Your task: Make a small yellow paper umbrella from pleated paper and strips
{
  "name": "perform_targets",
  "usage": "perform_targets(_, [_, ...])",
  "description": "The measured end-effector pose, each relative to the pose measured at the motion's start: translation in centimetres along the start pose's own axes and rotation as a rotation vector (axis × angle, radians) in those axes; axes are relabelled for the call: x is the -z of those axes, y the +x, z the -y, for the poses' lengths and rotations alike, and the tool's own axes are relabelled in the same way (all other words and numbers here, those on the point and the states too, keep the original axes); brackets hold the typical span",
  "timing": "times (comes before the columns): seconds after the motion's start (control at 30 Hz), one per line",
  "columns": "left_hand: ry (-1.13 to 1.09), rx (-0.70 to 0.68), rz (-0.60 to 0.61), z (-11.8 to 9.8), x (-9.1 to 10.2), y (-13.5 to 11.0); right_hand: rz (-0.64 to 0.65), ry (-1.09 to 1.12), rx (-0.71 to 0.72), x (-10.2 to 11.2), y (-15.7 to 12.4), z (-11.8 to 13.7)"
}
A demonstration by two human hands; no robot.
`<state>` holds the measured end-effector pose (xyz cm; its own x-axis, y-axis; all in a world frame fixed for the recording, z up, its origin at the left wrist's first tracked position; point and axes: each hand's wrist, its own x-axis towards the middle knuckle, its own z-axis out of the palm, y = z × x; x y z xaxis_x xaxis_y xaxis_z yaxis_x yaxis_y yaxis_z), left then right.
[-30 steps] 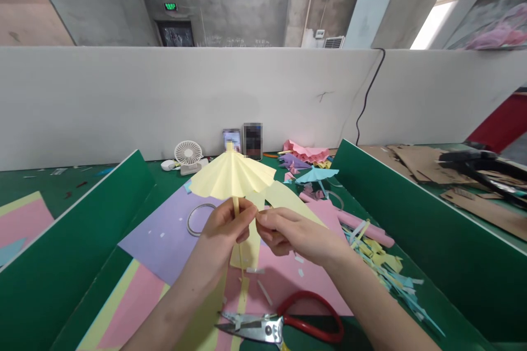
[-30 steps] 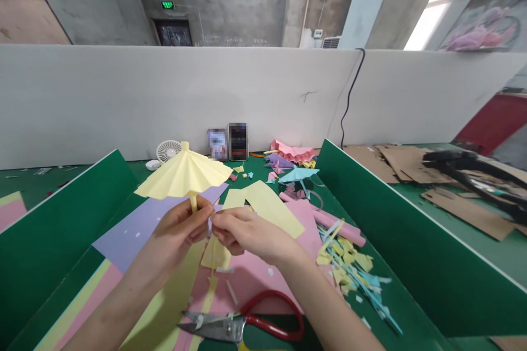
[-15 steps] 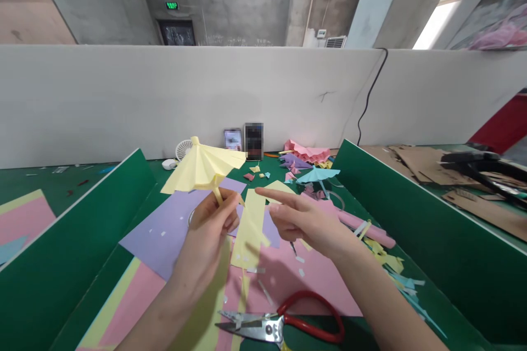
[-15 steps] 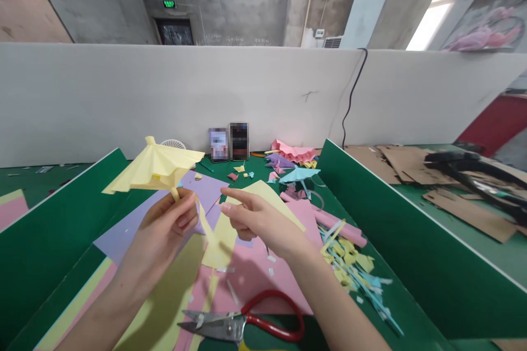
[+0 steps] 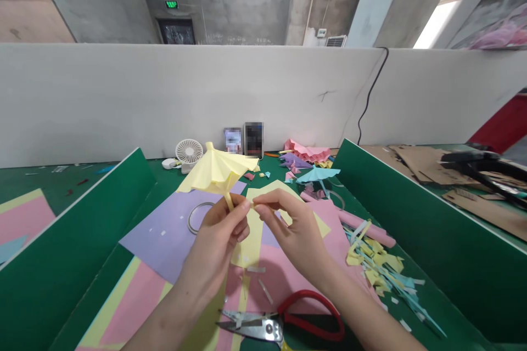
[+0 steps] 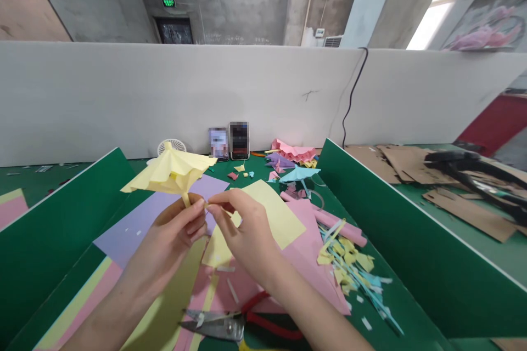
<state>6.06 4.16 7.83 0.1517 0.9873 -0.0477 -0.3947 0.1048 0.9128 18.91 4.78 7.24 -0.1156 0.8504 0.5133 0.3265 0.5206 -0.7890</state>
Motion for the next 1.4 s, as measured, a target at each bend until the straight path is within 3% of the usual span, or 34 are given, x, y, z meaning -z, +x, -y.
perform_targets(0.1, [0.045, 0.009, 0.032, 0.0, 0.0, -0.2, -0.035, 0.138, -0.151, 0.5, 0.2, 0.4])
perform_targets(0.3, [0.159, 0.046, 0.049, -0.4, 0.0, -0.6, 0.122, 0.348, -0.294, 1.8, 0.6, 1.4])
perform_targets(0.4, [0.170, 0.082, 0.082, -0.7, 0.0, -0.6, 0.075, 0.403, -0.286, 2.4, 0.7, 1.1])
perform_targets(0.53, [0.017, 0.099, 0.068, -0.8, -0.1, -0.3, -0.009, 0.467, -0.245, 3.6, 1.0, 0.6])
perform_targets(0.73, [-0.133, 0.083, 0.032, -0.5, -0.3, 0.0, 0.211, 0.423, -0.242, 4.9, 1.2, 1.1])
perform_targets(0.87, [-0.128, 0.052, 0.041, -0.4, -0.3, 0.0, 0.211, 0.424, -0.260, 4.6, 0.8, 1.2])
perform_targets(1.03, [-0.023, 0.043, 0.043, 0.2, -0.3, -0.1, 0.296, 0.362, -0.160, 4.4, 0.5, 1.0])
perform_targets(1.27, [-0.037, 0.059, 0.109, 0.5, -0.3, -0.3, 0.188, 0.365, -0.165, 4.4, 0.8, 0.8])
perform_targets(1.4, [-0.100, 0.071, 0.138, 0.1, -0.5, -0.5, 0.205, 0.417, -0.174, 4.5, 0.9, 0.7])
